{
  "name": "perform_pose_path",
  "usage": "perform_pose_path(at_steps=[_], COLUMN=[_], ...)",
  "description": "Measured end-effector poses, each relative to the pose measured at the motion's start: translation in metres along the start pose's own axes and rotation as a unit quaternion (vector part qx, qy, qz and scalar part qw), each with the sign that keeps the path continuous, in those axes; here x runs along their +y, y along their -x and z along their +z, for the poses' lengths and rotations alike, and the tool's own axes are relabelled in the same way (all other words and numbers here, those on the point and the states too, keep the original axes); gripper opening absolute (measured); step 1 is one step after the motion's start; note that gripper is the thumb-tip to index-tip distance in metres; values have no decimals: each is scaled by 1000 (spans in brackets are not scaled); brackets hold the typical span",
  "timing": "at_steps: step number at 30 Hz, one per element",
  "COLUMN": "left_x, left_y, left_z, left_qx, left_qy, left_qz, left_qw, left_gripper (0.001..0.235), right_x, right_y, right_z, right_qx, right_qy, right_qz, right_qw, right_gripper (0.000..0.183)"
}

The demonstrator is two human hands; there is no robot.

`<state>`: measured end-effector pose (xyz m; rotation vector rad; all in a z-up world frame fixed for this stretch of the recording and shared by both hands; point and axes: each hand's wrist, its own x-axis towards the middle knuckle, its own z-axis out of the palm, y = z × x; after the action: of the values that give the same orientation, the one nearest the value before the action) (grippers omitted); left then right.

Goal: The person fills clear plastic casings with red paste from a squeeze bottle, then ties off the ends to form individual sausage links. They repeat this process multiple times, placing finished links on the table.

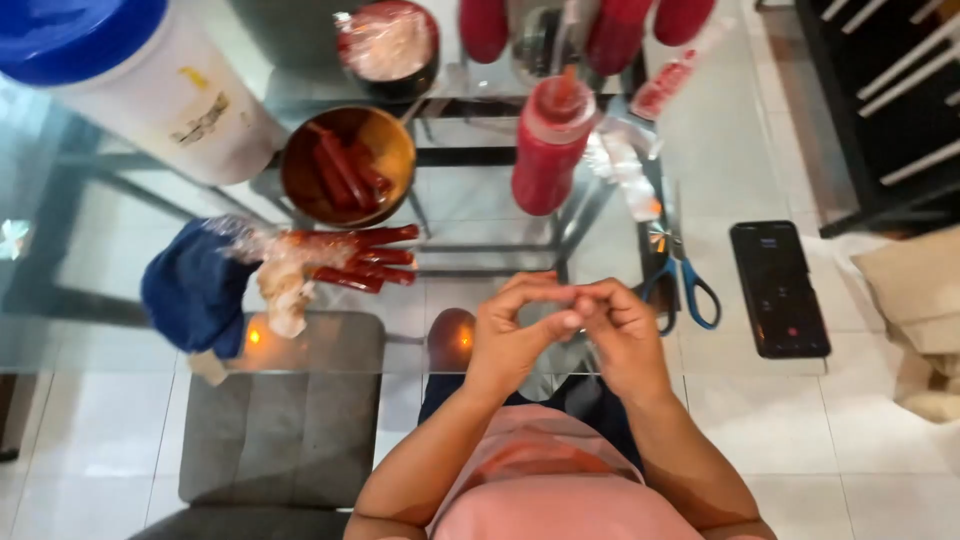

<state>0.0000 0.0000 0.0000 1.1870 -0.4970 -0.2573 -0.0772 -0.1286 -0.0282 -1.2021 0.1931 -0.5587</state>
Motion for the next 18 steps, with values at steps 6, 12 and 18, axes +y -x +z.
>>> perform_pose_path(at_steps=[6, 12, 18], left_x=[18, 31, 29], left_y=[-2, -1, -1], left_z=[-15, -8, -1], left_qx=[-33, -62, 7], left_qy=[-32, -55, -119], left_qz=[-52, 5, 56], left_qw=[998, 997, 991], left_gripper=[41, 17, 10], right_x=[-17, -29, -17], right_y=[-2, -2, 5], right_z=[9, 19, 11], right_qx=[0, 9, -30], right_qy=[87, 154, 134], right_qz=[-28, -73, -55], right_qw=[996, 985, 989], right_gripper=[16, 12, 15])
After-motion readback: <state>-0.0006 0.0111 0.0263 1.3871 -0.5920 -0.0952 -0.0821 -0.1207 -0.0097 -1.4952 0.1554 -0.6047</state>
